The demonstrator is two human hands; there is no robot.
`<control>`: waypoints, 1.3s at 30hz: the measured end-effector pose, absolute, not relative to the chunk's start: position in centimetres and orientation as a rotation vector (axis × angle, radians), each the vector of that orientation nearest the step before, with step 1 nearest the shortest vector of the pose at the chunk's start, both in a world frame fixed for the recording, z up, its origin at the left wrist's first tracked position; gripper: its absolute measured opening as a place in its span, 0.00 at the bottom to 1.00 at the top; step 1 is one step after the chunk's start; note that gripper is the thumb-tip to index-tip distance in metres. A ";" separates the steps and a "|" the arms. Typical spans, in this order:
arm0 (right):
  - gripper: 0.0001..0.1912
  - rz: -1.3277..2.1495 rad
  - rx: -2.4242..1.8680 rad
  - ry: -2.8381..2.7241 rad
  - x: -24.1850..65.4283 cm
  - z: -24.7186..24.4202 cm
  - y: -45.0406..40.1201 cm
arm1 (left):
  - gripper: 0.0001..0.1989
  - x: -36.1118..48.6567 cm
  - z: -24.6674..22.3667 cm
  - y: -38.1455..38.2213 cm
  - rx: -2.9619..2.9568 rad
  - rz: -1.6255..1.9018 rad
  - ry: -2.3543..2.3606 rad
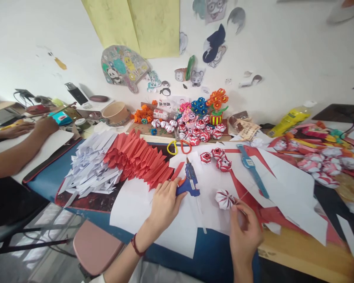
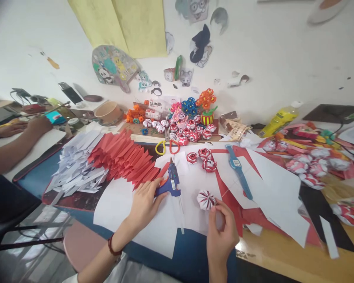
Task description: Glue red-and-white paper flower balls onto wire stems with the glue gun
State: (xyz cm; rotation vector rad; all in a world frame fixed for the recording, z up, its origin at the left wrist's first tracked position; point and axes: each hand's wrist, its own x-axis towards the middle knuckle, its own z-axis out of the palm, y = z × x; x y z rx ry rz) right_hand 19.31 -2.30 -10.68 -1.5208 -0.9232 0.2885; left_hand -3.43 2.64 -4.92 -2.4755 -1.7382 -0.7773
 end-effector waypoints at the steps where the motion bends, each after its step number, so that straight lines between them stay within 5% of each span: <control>1: 0.11 0.284 -1.525 -0.926 19.3 -10.7 -2.3 | 0.18 -3.2 -4.9 3.0 -2.457 -0.778 -1.759; 21: 0.11 0.293 -1.507 -0.914 19.3 -10.9 -2.3 | 0.18 -2.3 -6.2 2.8 -2.248 -0.655 -1.754; 39: 0.07 0.240 -1.451 -0.967 19.5 -9.8 -1.9 | 0.18 -4.1 -7.2 -0.8 -2.379 -0.969 -1.686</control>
